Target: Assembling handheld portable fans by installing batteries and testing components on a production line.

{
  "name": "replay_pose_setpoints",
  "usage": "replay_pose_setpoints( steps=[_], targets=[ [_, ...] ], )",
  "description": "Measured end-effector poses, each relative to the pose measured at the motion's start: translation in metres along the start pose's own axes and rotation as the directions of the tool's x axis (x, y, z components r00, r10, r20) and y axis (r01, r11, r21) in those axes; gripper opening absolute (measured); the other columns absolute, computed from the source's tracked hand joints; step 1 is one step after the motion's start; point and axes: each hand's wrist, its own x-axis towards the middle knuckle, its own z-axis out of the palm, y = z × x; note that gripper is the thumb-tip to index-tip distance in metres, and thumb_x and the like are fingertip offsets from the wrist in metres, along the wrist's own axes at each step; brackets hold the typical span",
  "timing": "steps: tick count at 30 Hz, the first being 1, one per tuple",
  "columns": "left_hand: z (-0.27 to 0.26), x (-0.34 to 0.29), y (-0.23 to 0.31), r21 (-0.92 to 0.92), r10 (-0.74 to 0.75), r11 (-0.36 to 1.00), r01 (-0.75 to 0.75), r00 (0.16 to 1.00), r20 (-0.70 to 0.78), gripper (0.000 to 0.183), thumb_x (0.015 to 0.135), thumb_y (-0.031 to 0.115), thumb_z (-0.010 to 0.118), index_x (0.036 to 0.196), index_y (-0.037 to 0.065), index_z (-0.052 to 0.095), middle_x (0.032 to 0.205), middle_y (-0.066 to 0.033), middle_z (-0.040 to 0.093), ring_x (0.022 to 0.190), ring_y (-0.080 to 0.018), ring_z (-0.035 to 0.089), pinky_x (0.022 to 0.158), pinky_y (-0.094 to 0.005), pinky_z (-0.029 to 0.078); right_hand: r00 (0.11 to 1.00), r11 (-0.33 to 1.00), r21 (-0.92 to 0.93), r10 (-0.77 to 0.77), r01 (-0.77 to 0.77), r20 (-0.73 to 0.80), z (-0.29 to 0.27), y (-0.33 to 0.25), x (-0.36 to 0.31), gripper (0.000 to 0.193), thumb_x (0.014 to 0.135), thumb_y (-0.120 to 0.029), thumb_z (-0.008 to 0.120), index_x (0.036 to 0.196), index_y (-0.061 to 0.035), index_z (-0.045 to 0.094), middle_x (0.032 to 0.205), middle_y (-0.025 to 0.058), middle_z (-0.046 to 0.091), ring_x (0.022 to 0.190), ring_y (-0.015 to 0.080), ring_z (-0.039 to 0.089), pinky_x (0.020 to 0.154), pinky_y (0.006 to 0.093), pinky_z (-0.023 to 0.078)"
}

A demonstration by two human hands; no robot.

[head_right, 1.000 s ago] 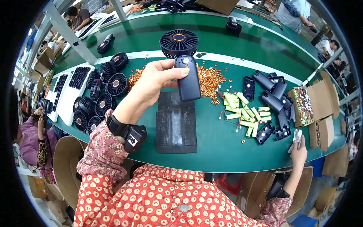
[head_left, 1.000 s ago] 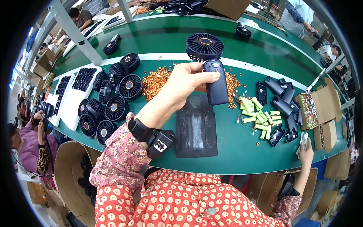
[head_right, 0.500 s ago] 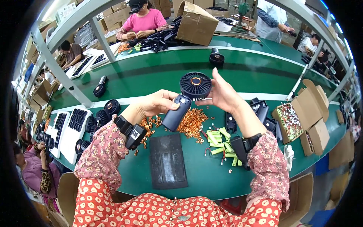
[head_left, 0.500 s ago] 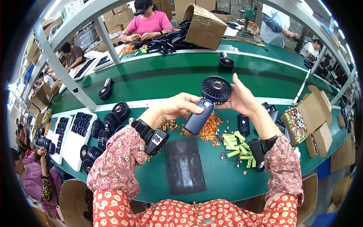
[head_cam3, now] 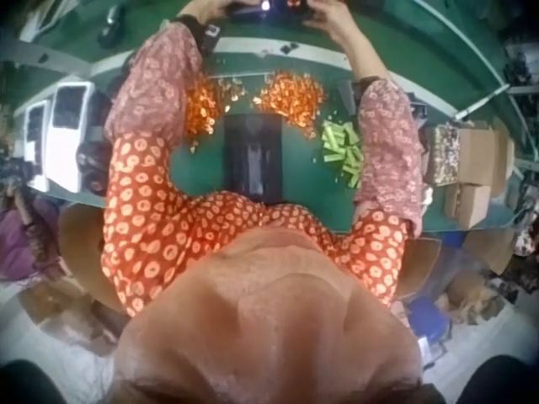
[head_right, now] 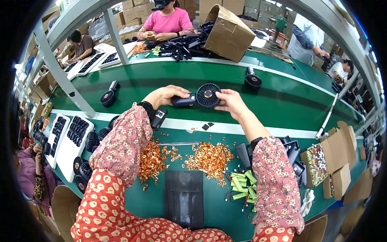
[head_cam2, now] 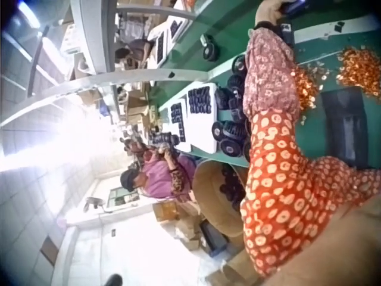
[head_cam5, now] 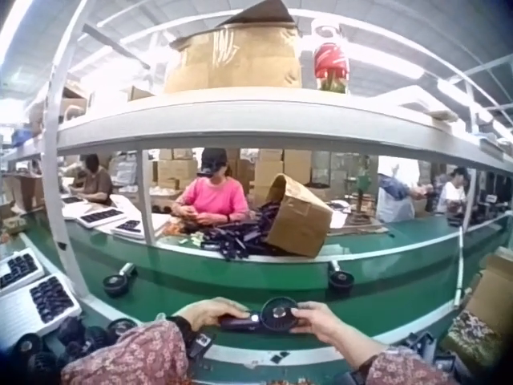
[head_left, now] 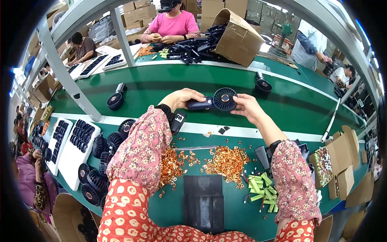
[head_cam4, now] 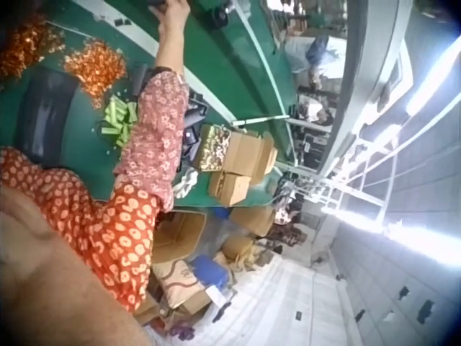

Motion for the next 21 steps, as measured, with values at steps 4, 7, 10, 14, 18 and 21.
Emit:
replay_pose_setpoints(
  steps=[4,7,10,14,18,21],
  targets=[
    [-0.028,0.033,0.01,0.13,-0.035,0.99,0.056,0.987,-0.156,0.047,0.077,0.025,0.084,0.116,0.004,0.067,0.102,-0.0064,0.068,0.09,-0.0172,0.065,0.072,-0.0327,0.052,0.996,0.992,0.095,0.088,-0.085,-0.029,0.006,0.017,0.04,0.035,0.092,-0.018,0.066,0.113,0.0081,0.055,0.102,0.0153,0.064,0.089,0.0255,0.066,0.077,0.0404,0.06],
    [-0.017,0.055,0.027,0.278,0.182,0.955,-0.098,0.938,-0.294,0.063,0.07,0.022,0.089,0.121,-0.001,0.062,0.107,-0.0114,0.068,0.094,-0.023,0.065,0.08,-0.033,0.053,0.99,0.987,0.143,0.089,-0.073,-0.112,0.002,0.025,0.054,0.029,0.092,-0.019,0.066,0.1,0.0073,0.059,0.095,0.0146,0.065,0.084,0.0249,0.066,0.075,0.0392,0.06],
    [-0.032,0.077,0.02,0.312,0.312,0.933,-0.18,0.836,-0.451,0.094,0.06,0.025,0.094,0.134,-0.01,0.049,0.119,-0.0197,0.063,0.1,-0.0249,0.064,0.09,-0.0313,0.05,0.984,0.996,0.04,0.088,-0.083,-0.153,0.013,0.023,0.058,0.032,0.09,-0.023,0.069,0.096,0.0071,0.059,0.09,0.0117,0.063,0.079,0.0215,0.064,0.07,0.0362,0.06],
    [-0.029,0.099,0.012,0.523,0.507,0.821,-0.23,0.715,-0.481,0.093,0.062,0.033,0.091,0.134,-0.009,0.049,0.129,-0.0229,0.058,0.116,-0.0279,0.059,0.097,-0.0321,0.047,0.967,0.974,-0.189,0.076,-0.123,-0.241,0.023,0.017,0.053,0.039,0.086,-0.026,0.075,0.094,0.0087,0.058,0.088,0.0111,0.059,0.076,0.0185,0.062,0.063,0.0318,0.059],
    [-0.02,0.093,0.005,0.789,0.704,0.6,-0.129,0.554,-0.445,0.094,0.065,0.04,0.088,0.135,-0.008,0.048,0.13,-0.0236,0.058,0.119,-0.0314,0.059,0.099,-0.0345,0.047,0.959,0.989,-0.051,0.123,-0.141,-0.256,0.038,0.021,0.048,0.043,0.089,-0.018,0.07,0.107,0.0162,0.051,0.098,0.0174,0.057,0.083,0.0242,0.064,0.072,0.034,0.062],
    [-0.037,0.06,0.016,0.655,0.553,0.755,-0.02,0.556,-0.621,0.082,0.078,0.057,0.071,0.128,-0.006,0.056,0.126,-0.024,0.061,0.119,-0.0347,0.058,0.102,-0.0368,0.045,0.972,0.967,0.21,0.176,-0.142,-0.156,0.056,0.024,0.043,0.032,0.095,-0.007,0.056,0.113,0.0185,0.047,0.109,0.0245,0.057,0.092,0.0318,0.065,0.084,0.0376,0.062]
  ],
)
